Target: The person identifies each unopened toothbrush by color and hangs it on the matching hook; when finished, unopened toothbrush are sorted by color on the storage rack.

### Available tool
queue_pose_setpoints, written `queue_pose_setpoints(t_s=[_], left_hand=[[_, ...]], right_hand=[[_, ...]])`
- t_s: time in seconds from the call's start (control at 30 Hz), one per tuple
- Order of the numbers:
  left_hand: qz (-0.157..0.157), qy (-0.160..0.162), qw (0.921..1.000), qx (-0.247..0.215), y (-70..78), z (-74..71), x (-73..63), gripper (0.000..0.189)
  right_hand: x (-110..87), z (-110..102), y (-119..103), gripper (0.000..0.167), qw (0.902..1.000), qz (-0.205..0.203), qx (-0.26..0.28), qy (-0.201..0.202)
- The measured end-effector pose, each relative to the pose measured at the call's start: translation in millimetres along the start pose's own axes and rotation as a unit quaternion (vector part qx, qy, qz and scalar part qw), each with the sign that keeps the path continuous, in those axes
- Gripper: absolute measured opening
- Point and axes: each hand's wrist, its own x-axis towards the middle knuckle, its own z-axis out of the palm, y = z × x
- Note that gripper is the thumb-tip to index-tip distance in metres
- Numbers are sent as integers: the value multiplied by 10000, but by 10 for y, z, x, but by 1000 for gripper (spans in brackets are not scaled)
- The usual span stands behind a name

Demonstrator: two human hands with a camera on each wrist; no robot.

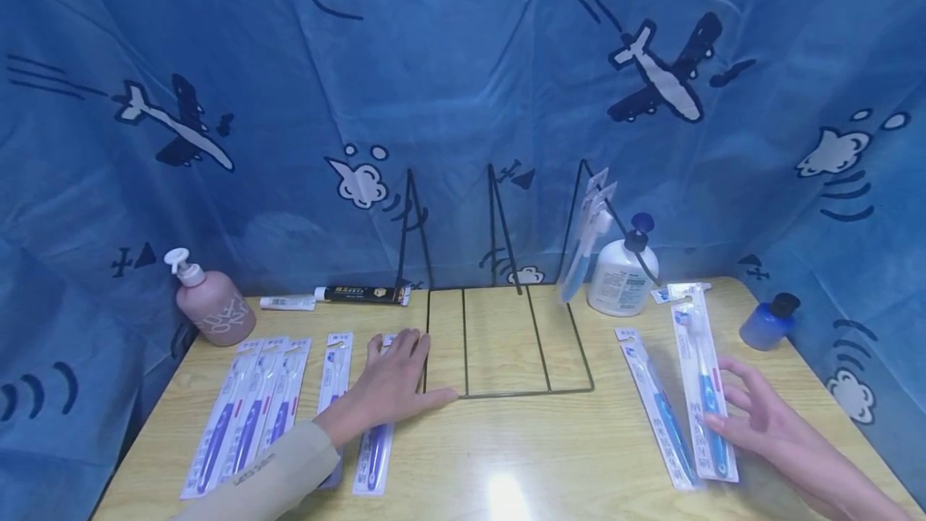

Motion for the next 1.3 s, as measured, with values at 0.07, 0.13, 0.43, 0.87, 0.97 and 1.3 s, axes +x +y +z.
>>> queue_pose_setpoints(t_s=[0.07, 0.13, 0.43, 0.87, 0.97, 1.3], left_hand=[[2, 27, 10000, -39, -2, 4, -4, 109], [5, 53, 10000, -51, -1, 2, -8, 109], [3, 1, 10000, -36, 2, 7, 6, 108], [75, 128, 9998, -133, -26, 40, -7, 108], [6, 26, 10000, -63, -13, 19, 0, 109], [-65, -59, 10000, -25, -6, 12, 1, 110]], right_hand=[[-11, 40, -11, 76, 9985, -489, 129, 192], [-14, 78, -26, 65, 9926, -1102, 378, 351], [-19, 187, -242, 68, 9771, -1936, 235, 852], [-115, 333, -476, 70, 9467, -3141, 234, 674], [-111, 375, -501, 70, 9404, -3336, 154, 639], [-49, 536, -531, 66, 9405, -3362, 88, 478]])
